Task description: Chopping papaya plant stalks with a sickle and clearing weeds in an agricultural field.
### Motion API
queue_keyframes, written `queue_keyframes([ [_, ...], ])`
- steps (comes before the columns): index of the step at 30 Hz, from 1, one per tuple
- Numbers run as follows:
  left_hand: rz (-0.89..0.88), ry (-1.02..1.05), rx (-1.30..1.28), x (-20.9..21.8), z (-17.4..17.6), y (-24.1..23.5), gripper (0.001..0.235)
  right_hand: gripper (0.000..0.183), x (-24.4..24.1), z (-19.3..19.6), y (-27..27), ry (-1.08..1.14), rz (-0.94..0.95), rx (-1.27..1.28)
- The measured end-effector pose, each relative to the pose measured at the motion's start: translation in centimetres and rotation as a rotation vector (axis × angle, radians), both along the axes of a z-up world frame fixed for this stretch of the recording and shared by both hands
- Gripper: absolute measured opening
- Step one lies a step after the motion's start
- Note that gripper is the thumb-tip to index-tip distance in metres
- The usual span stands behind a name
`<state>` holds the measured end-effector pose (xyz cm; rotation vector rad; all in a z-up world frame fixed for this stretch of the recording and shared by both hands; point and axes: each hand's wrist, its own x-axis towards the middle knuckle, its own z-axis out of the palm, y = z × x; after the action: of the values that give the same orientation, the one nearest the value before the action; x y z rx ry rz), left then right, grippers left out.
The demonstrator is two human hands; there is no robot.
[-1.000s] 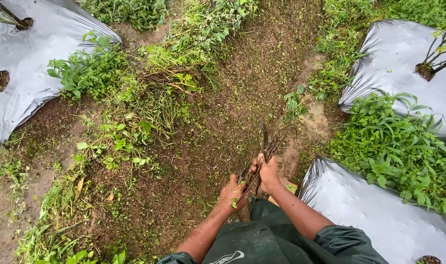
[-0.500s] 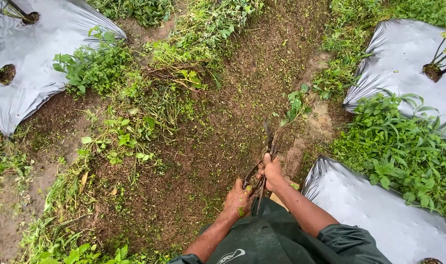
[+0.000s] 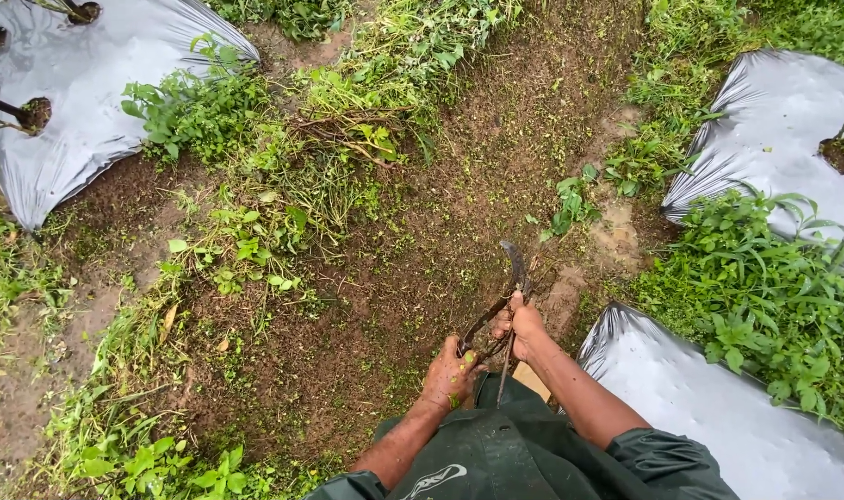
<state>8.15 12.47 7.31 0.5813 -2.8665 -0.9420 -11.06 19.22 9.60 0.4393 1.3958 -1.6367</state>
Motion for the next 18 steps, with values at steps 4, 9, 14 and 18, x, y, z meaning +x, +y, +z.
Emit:
queue_keyframes([
  [4,0.02,0.029,-0.063,0.0,-1.6,-0.5,0.039,0.027,0.0,1.8,-0.4,-0.011,0.054,-0.028],
  [9,0.071,0.114,-0.055,0.3,-2.3,-0.6,0.041,0.034,-0.1,1.0,-0.3,-0.068,0.062,-0.097],
  [14,0.075,0.181,-0.052,0.8,-1.5,-0.9,0.034,0.043,-0.2,1.5,-0.5,-0.12,0.09,-0.137],
  [18,0.04,0.272,-0.024,1.0,-0.4,-1.5,0.029,0.043,-0.3,0.5,-0.3,-0.147,0.116,-0.171],
])
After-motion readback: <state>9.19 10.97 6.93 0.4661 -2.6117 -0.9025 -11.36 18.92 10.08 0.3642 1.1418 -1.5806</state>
